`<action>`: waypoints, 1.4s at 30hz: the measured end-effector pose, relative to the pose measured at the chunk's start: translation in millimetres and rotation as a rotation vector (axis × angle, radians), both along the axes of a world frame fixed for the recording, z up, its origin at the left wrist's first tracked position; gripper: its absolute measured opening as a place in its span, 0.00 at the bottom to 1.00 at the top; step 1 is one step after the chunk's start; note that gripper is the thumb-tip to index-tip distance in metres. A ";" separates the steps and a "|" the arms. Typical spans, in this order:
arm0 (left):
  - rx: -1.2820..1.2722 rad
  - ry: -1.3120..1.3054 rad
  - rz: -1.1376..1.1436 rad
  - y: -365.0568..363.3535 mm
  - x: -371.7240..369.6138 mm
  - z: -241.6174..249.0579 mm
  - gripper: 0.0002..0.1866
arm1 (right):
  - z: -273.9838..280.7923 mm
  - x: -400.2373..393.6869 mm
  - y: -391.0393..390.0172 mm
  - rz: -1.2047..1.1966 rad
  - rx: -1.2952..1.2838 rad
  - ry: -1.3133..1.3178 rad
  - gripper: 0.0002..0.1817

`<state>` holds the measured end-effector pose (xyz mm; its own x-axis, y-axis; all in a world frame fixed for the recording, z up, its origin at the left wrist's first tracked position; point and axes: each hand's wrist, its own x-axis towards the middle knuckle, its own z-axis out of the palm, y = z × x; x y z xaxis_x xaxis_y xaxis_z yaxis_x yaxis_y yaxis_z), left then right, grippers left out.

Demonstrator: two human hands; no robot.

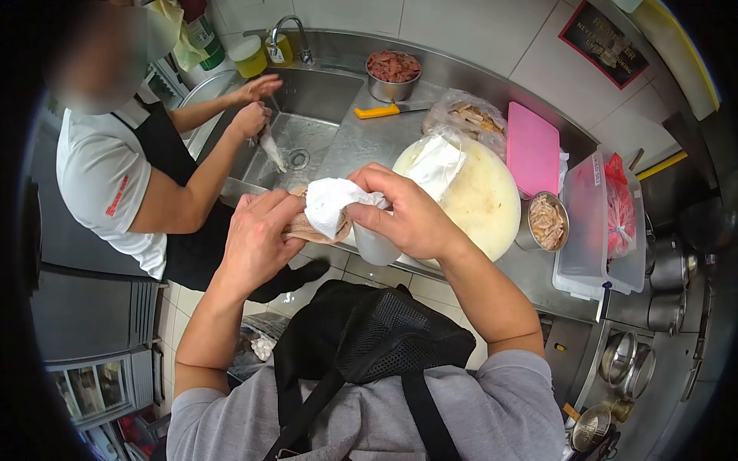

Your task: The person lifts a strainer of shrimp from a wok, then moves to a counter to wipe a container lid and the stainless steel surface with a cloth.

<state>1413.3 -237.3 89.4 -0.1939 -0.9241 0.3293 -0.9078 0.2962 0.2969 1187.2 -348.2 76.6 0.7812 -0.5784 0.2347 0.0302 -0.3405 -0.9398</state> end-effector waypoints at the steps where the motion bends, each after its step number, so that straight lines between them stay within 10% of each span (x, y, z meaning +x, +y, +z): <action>1: 0.003 0.000 -0.001 -1.1 -1.6 -0.7 0.23 | -0.3 -2.9 0.2 -0.002 0.001 -0.002 0.18; 17: 0.125 -0.133 -0.066 -12.3 -37.2 -5.0 0.20 | -5.6 -23.9 22.0 -0.295 -0.367 0.316 0.11; 29: 0.082 0.145 -0.084 -0.2 -66.2 4.6 0.15 | -27.9 -52.5 -19.2 -0.668 0.127 -0.311 0.09; 42: 0.418 0.404 0.012 12.0 -68.4 8.9 0.19 | -11.5 -57.6 51.5 -0.079 -0.555 0.085 0.16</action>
